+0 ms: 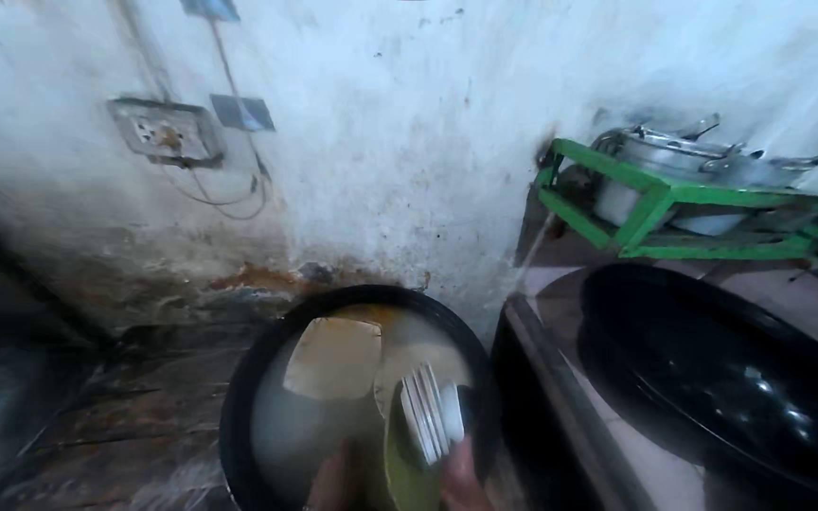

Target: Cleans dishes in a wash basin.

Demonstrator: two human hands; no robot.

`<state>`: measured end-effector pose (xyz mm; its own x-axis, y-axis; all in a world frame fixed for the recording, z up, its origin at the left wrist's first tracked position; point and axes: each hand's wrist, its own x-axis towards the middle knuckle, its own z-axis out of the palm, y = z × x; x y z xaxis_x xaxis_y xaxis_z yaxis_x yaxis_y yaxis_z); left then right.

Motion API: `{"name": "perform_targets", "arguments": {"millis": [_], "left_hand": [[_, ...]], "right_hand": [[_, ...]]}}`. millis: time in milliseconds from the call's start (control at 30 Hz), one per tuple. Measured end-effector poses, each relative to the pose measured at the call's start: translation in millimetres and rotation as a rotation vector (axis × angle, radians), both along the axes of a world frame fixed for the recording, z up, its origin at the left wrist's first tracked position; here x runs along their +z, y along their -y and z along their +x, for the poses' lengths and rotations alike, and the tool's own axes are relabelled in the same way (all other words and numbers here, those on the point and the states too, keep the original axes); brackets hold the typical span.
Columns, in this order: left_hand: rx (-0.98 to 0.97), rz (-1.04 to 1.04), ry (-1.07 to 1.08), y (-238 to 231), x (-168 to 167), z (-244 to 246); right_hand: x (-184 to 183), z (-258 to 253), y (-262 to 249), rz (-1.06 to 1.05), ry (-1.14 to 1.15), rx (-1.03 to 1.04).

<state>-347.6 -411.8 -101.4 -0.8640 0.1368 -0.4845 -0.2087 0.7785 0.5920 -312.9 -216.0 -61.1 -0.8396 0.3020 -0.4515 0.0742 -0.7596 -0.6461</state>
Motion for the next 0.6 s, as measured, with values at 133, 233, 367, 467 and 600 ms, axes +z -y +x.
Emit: {"name": "perform_targets", "arguments": {"millis": [133,233,367,467,600], "left_hand": [[0.133,0.067,-0.216,14.0,15.1,7.6],[0.189,0.028,-0.293,28.2,39.2,7.2],[0.237,0.102,-0.388,46.7,72.1,2.3],[0.091,0.084,-0.361,61.2,67.2,-2.8],[0.006,-0.021,-0.24,69.2,32.4,3.4]], "right_hand": [[-0.9,-0.4,-0.6,-0.045,0.007,0.016],[-3.0,-2.8,-0.8,-0.03,0.015,0.006],[-1.8,-2.1,1.9,0.049,0.026,0.001],[-2.0,-1.0,1.5,0.073,0.019,0.014],[-2.9,0.1,0.5,0.071,-0.008,0.024]]}}
